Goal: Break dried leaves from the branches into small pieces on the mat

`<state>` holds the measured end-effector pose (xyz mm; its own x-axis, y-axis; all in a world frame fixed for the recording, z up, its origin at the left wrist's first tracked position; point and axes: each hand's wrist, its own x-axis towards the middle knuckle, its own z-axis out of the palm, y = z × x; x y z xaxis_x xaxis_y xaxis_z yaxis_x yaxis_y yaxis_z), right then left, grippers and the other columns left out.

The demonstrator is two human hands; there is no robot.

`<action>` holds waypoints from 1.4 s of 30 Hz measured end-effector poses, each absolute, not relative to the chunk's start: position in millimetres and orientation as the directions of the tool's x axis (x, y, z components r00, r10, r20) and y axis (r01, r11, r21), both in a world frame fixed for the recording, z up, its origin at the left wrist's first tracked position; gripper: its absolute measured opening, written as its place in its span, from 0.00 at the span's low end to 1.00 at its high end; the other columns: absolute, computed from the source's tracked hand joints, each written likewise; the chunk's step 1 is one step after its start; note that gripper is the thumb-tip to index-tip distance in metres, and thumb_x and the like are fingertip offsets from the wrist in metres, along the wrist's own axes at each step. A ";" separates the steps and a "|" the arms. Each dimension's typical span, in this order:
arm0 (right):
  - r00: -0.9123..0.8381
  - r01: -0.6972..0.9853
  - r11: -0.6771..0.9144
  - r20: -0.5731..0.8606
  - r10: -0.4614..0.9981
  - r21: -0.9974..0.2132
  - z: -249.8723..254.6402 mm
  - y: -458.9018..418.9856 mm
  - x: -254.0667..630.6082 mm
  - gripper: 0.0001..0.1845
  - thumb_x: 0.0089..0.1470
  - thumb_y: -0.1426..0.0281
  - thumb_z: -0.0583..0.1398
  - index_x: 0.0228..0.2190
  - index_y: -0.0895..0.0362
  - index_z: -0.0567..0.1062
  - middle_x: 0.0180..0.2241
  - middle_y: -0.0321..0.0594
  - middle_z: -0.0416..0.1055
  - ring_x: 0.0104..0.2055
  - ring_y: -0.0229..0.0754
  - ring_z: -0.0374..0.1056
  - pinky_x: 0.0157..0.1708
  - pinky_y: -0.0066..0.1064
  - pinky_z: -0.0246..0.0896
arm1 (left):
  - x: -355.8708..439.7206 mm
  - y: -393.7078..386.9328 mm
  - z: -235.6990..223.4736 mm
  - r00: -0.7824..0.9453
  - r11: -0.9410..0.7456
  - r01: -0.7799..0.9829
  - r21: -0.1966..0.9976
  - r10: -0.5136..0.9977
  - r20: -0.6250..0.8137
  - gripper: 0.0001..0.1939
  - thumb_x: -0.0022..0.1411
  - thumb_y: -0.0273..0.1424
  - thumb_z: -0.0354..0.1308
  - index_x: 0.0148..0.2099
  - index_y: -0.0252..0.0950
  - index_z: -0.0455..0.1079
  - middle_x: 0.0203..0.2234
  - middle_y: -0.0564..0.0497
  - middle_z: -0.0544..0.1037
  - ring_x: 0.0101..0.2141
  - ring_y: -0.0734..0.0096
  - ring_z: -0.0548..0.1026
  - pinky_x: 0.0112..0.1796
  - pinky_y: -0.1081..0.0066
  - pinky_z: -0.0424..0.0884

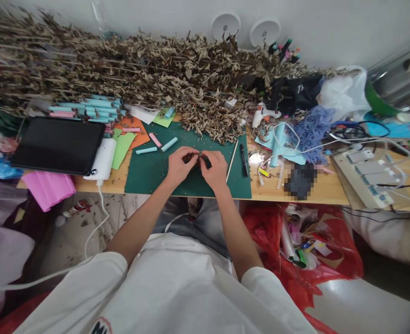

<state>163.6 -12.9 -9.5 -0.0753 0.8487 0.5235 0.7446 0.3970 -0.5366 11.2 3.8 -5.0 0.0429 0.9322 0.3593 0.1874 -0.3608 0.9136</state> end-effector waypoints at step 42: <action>-0.078 0.758 0.396 0.531 0.844 -0.519 -10.5 -14.2 166.5 0.13 0.64 0.67 0.55 0.39 0.52 0.80 0.39 0.42 0.77 0.43 0.44 0.70 0.45 0.39 0.63 | 12.8 3.5 -12.5 0.092 -0.239 0.130 0.962 0.969 0.228 0.09 0.60 0.35 0.62 0.42 0.37 0.77 0.35 0.48 0.81 0.35 0.69 0.79 0.39 0.68 0.77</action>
